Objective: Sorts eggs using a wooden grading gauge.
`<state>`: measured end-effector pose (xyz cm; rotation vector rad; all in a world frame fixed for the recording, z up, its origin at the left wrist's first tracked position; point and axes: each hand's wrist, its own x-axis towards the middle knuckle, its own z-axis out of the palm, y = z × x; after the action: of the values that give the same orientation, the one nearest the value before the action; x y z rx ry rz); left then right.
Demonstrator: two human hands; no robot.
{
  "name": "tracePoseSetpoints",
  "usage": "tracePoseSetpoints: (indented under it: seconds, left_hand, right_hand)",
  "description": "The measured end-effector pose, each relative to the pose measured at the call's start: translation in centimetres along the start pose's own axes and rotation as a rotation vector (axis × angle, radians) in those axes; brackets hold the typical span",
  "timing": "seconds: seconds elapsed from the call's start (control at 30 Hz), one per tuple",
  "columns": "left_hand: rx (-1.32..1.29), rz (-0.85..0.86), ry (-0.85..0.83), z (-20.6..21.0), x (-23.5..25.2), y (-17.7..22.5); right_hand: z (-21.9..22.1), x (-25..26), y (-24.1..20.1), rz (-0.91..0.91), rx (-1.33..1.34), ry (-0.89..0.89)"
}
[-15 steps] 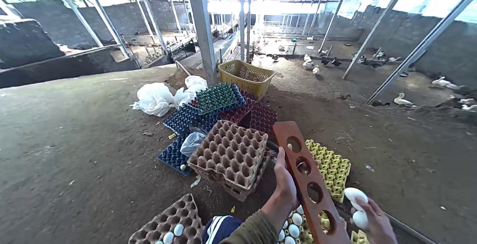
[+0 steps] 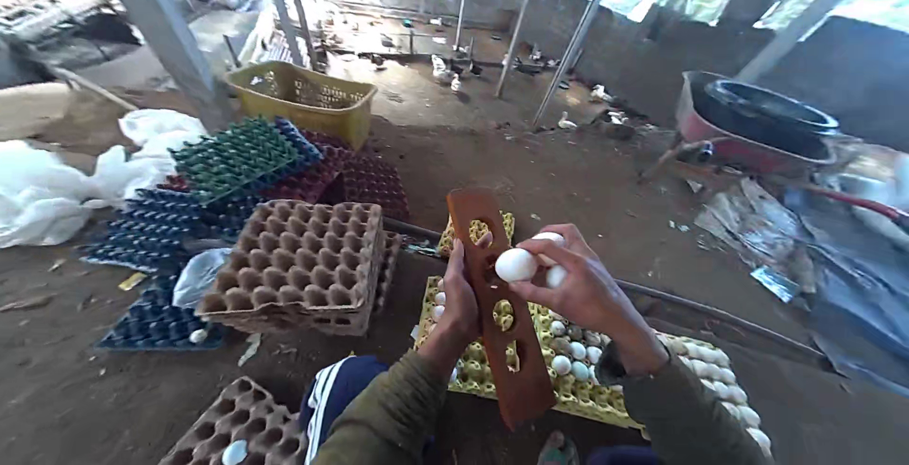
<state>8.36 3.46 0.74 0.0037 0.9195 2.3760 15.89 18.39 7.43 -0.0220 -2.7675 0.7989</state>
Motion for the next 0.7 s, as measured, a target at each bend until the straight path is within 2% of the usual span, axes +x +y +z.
tracePoseSetpoints:
  seconds: [0.27,0.53,0.7]
  left_hand:
    - [0.000,-0.022,-0.070,0.8,-1.5,-1.6]
    - [-0.072,-0.030,-0.174,0.6,-1.5,-2.7]
    - [-0.038,-0.004,-0.177,0.9,-1.9,-3.0]
  right_hand:
    - [0.4,-2.0,-1.4,0.034,-0.232,-0.118]
    - [0.4,-3.7,-0.8,0.028,-0.186,-0.038]
    - [1.2,-4.2,-0.3,0.003,-0.173,0.062]
